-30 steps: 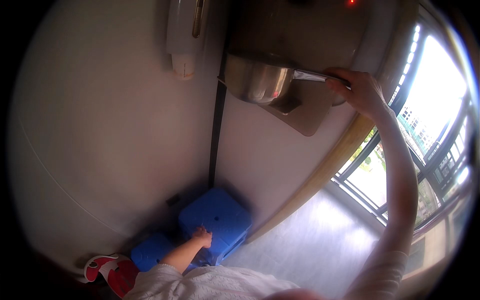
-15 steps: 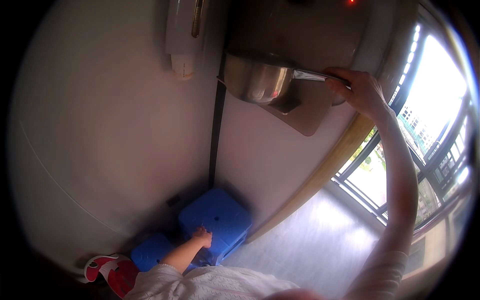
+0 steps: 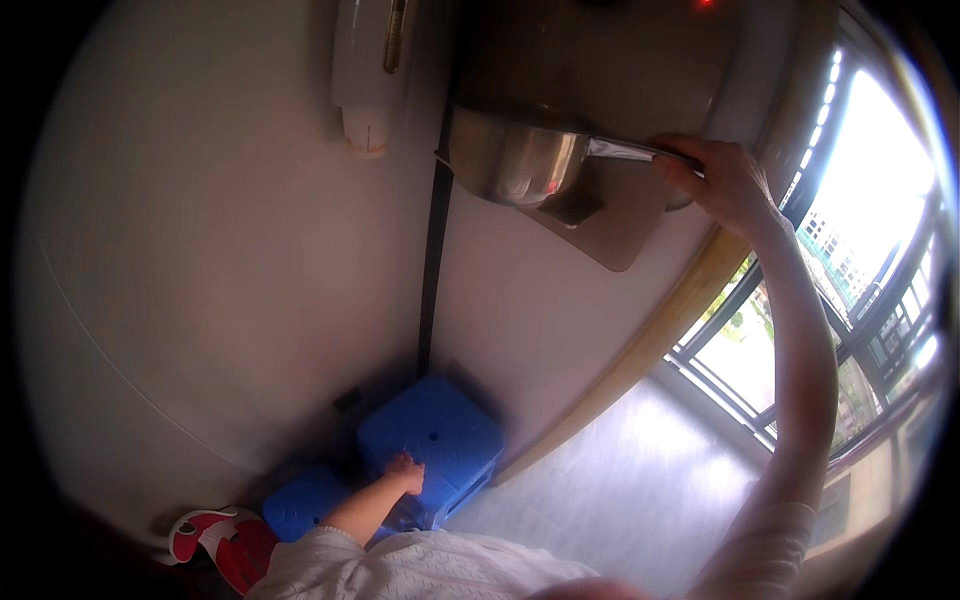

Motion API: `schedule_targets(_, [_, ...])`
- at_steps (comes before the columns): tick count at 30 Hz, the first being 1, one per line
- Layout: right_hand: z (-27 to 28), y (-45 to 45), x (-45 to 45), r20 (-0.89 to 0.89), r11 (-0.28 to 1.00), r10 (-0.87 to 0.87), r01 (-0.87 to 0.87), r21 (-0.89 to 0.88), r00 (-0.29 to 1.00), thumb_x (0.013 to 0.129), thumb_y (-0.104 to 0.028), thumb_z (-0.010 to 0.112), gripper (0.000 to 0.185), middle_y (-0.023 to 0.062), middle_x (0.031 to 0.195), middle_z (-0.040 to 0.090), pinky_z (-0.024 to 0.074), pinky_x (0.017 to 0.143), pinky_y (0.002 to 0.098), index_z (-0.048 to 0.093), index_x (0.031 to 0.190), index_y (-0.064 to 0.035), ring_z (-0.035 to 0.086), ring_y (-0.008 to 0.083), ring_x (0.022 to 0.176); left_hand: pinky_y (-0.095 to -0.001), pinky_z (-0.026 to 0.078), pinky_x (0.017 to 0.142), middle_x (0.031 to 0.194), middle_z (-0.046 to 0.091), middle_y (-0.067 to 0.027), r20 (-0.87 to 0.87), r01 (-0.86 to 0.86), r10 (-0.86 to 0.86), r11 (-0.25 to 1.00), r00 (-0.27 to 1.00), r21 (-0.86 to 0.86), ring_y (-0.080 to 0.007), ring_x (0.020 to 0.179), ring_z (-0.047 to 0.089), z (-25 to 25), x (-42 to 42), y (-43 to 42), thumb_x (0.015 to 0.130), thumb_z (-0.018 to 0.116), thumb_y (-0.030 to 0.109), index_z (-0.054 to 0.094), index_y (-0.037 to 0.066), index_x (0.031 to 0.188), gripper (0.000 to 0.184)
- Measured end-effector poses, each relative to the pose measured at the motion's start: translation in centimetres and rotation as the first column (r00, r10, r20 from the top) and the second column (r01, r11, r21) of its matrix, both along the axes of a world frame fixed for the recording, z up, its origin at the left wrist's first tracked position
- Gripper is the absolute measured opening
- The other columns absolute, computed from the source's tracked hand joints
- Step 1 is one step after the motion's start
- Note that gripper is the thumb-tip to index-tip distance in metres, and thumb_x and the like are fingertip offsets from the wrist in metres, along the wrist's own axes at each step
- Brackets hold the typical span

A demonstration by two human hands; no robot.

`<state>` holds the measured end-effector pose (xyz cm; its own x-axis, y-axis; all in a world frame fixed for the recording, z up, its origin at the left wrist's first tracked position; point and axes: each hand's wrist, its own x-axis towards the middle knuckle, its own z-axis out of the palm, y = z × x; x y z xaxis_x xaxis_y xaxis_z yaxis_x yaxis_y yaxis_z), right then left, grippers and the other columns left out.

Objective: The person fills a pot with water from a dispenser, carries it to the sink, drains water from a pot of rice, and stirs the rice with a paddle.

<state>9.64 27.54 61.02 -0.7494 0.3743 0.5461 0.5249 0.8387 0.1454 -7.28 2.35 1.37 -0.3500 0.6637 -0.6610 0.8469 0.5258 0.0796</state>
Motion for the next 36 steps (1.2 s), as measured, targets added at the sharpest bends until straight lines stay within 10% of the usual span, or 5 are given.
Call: schedule_targets(36, [-1.6,0.1,-0.1,-0.046,0.997,0.061,-0.058,0.052,0.997,0.086,-0.05,0.053,0.036,0.0056,0.076,0.068,0.0506,0.07,0.0389,0.065,0.108,-0.0231,0.066,0.0252,0.074,-0.0486,0.031,0.106,0.15,0.014,-0.0222,-0.017,0.022,-0.022,0.999,1.0,-0.023,-0.0421,0.135,0.022,-1.0,-0.6,-0.3,0.083,0.052,0.026,0.036,0.019,0.14,0.059])
